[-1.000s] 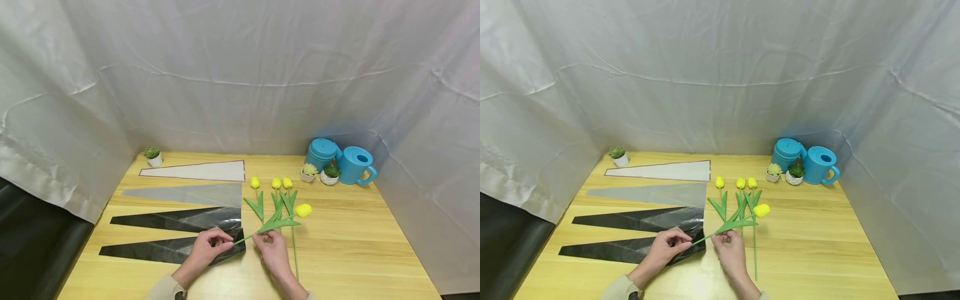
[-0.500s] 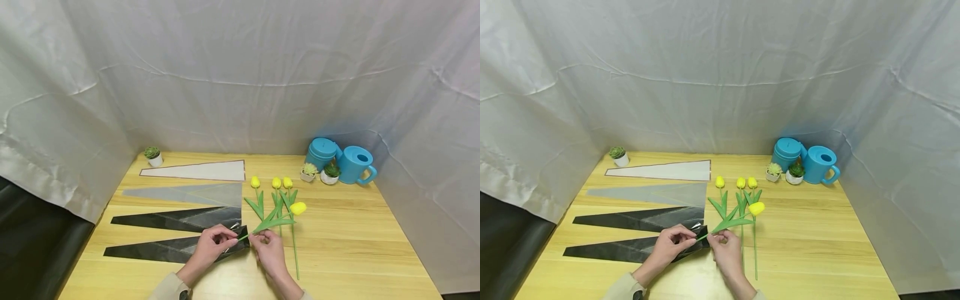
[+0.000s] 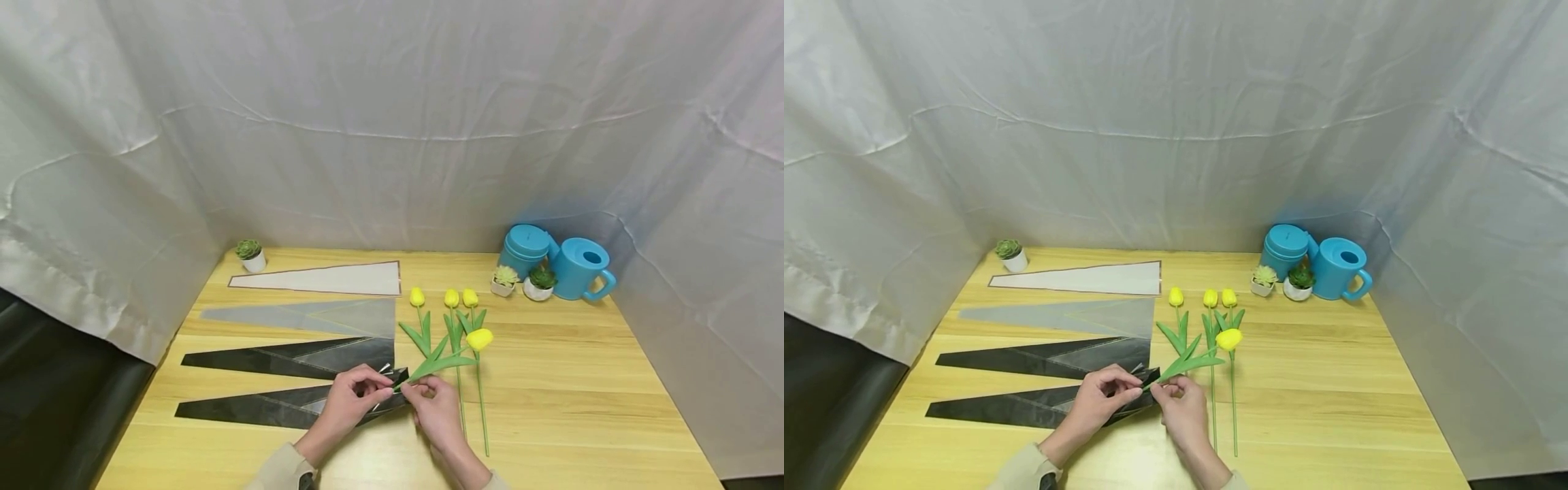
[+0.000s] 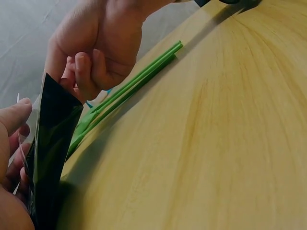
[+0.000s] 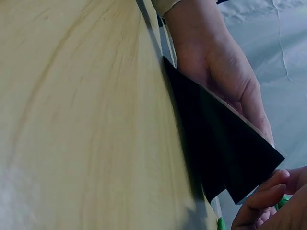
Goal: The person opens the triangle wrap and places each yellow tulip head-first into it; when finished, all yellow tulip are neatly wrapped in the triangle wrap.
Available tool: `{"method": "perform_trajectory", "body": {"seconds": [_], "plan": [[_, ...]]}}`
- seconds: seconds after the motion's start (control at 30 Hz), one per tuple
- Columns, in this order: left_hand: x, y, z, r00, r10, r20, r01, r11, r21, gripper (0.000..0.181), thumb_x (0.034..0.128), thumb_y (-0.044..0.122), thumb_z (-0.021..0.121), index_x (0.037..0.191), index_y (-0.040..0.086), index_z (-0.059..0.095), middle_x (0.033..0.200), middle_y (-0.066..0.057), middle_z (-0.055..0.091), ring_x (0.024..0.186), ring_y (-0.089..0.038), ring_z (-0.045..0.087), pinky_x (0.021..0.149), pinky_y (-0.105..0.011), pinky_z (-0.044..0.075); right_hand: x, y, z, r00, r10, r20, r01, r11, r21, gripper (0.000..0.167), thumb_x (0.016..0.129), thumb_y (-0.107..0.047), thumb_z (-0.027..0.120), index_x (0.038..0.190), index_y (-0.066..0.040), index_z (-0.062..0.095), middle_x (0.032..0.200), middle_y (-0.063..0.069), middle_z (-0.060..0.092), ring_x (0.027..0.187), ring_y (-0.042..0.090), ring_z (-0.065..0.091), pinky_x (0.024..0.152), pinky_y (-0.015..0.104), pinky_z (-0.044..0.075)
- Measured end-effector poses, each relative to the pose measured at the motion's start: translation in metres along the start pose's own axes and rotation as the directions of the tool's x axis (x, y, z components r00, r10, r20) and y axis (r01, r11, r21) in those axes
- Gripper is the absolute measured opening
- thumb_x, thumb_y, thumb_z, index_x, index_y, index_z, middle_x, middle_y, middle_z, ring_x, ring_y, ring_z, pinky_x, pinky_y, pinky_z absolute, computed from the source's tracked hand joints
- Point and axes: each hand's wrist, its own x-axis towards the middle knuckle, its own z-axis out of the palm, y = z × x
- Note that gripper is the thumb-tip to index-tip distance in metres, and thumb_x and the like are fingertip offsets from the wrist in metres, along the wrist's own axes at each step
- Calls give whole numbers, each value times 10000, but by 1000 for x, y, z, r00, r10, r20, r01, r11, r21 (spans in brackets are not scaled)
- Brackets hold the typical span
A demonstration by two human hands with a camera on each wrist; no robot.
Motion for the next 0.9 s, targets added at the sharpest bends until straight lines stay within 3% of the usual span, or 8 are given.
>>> {"method": "perform_trajectory", "body": {"seconds": [0.3,0.5,0.6,0.7,0.77,0.8,0.9], "plan": [[-2,-6,0,999,-30,-19,30,999,12,98,904,132,812,1002,132,806,829,-82,663,651,-61,530,581,-240,482,-5,0,-8,991,96,97,-100,995,29,295,960,-129,703,1121,114,653,713,6,618,473,54,494,414,181,434],[-5,-10,-2,999,-53,-5,54,998,43,98,907,183,816,998,145,809,846,-65,681,660,-68,545,598,-241,495,-14,1,-30,977,155,150,-156,988,-3,431,981,-163,670,1267,154,612,896,98,677,497,71,559,445,205,496],[-7,-10,-3,998,-63,4,63,997,45,108,906,191,817,998,136,808,849,-71,679,660,-72,547,596,-237,495,-16,-7,-48,981,126,150,-123,992,-26,444,988,-145,673,1325,130,585,943,131,683,539,108,586,482,215,518],[-7,-10,-3,998,-67,19,66,997,44,119,909,195,813,1005,126,806,852,-78,675,660,-85,545,597,-238,494,-5,-23,-78,994,14,111,-2,994,-108,380,975,-110,700,1308,60,629,933,134,670,620,157,615,549,244,552],[-6,-9,-2,997,-64,31,63,997,41,134,914,198,810,1015,110,804,855,-84,672,660,-93,543,598,-241,493,10,-31,-102,991,-110,75,125,966,-225,308,955,-89,728,1246,5,689,940,118,665,725,170,631,623,256,567],[-6,-9,-1,997,-64,36,63,997,40,141,915,203,808,1019,107,803,857,-83,672,661,-94,543,599,-240,492,18,-35,-114,982,-177,71,191,932,-308,265,950,-86,740,1207,-25,717,956,101,671,783,171,634,671,264,572],[-4,-9,0,996,-71,46,69,997,38,154,917,212,807,1024,101,803,861,-78,672,662,-91,541,601,-237,491,43,-36,-145,932,-340,128,354,774,-524,166,937,-102,770,1103,-96,768,1013,26,691,958,175,625,828,317,557]]}}
